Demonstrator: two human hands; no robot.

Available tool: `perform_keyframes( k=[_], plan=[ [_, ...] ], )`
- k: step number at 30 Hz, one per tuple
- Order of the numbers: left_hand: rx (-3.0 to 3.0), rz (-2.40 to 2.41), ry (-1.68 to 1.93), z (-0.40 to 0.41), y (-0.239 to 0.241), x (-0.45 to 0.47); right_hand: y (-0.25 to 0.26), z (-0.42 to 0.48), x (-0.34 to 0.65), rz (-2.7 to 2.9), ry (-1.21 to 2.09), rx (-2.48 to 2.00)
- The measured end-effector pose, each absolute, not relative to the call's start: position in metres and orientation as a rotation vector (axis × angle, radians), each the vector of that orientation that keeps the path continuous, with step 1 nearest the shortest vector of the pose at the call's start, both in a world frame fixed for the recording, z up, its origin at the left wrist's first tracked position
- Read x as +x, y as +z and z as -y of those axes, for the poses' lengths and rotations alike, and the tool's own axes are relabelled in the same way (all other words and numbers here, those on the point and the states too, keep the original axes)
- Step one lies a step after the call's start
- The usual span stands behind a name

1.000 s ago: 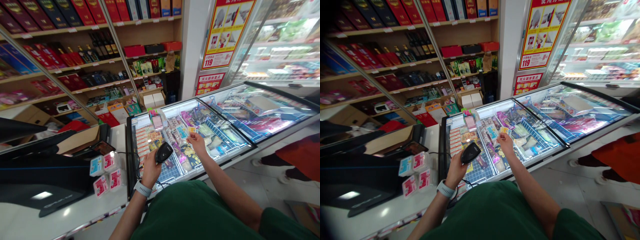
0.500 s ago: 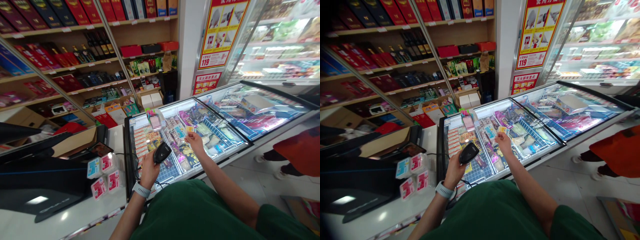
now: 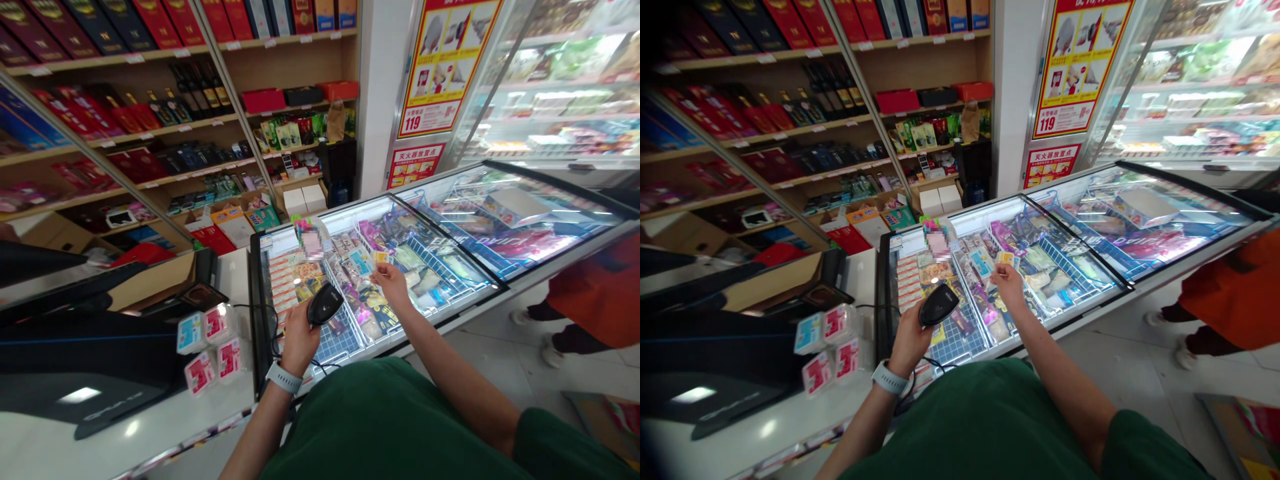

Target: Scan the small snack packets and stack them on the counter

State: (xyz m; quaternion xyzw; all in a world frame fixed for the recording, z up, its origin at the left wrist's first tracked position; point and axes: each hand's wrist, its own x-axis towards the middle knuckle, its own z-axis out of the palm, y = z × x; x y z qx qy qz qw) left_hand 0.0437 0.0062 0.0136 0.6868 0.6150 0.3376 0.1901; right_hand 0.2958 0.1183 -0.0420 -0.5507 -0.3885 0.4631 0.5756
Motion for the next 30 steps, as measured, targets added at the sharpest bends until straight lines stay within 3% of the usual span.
perform_keyframes(
  k=[30],
  plan=[
    [1.912, -1.722, 0.971, -0.004, 0.013, 0.0428, -0.0373, -0.116, 0.2948, 0.918, 1.08, -1.295]
  ],
)
